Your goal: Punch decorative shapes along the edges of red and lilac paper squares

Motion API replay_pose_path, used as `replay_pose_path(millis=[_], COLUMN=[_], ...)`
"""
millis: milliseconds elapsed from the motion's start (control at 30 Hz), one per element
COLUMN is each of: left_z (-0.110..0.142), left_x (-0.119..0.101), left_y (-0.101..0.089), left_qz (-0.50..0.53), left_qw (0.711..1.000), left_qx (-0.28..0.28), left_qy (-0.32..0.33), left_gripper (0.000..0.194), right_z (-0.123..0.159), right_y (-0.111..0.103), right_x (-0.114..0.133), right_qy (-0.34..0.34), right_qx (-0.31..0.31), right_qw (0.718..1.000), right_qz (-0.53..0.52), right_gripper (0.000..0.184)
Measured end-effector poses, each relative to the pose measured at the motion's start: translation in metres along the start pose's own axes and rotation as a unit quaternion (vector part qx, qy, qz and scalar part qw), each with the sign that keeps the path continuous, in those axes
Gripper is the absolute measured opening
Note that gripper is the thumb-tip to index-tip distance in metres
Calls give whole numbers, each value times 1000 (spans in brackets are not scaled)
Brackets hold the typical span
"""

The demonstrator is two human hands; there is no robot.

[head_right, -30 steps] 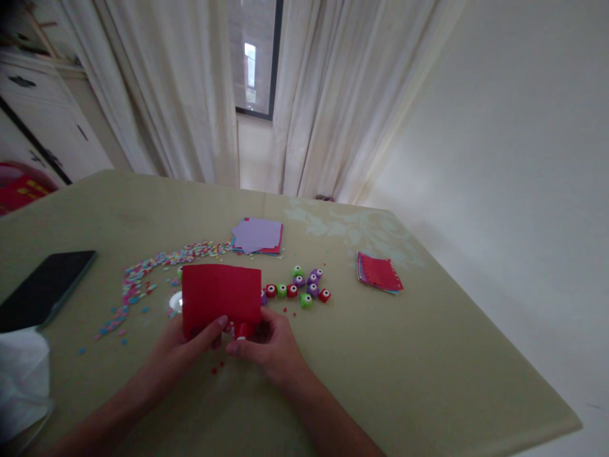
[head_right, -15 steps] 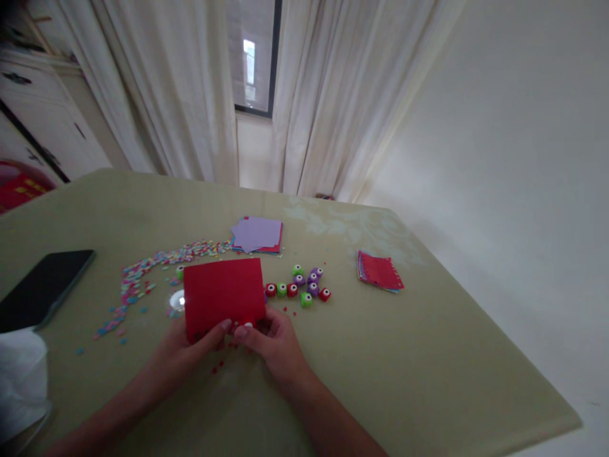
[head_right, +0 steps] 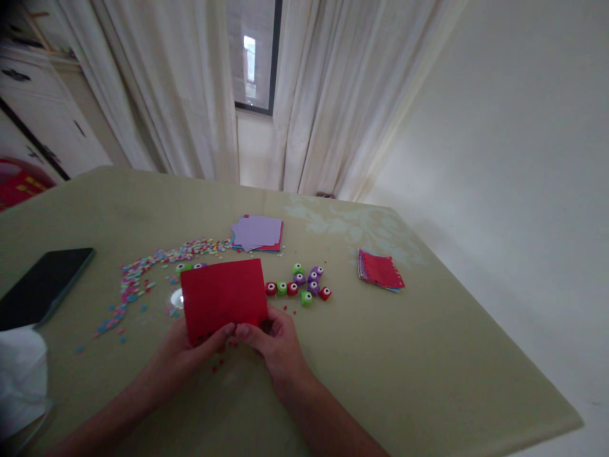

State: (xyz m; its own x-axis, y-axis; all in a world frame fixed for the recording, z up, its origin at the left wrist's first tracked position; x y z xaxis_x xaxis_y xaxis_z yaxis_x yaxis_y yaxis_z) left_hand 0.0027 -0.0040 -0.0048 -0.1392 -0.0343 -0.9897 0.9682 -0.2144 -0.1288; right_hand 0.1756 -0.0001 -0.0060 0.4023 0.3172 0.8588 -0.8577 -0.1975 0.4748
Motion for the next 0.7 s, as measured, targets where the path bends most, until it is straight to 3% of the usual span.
replay_pose_path(millis=[200, 300, 567, 700], left_z=[-2, -3, -4, -3], left_x=[-5, -6, -10, -5], left_y=[-5, -6, -5, -4], left_qz=[9, 5, -22, -15], left_qw=[999, 997, 999, 999], left_qx=[-48, -79, -25, -25], left_qy=[-3, -13, 24, 22], left_gripper=[26, 26, 22, 24], right_z=[-3, -4, -4, -5], right_y=[-1, 0, -6, -6], right_x=[0, -1, -4, -2], right_qy=[18, 13, -19, -18], right_qx=[50, 54, 35, 27], right_qw=[999, 998, 999, 999], right_qz=[8, 17, 33, 36], right_gripper=[56, 56, 39, 40])
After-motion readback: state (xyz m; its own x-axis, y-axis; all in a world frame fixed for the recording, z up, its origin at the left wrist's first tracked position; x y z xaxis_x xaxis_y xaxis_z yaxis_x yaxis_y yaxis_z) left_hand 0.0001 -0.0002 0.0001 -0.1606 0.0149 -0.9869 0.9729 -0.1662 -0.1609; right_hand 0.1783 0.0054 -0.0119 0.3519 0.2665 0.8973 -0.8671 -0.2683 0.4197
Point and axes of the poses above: each hand's wrist, its own z-axis away from the middle knuckle, its own y-axis out of the palm, x = y × z, the point moved 1 cm from there along -z, towards the middle knuckle, and after that the axes turned 6 degrees about x, right-handed, at the moved point
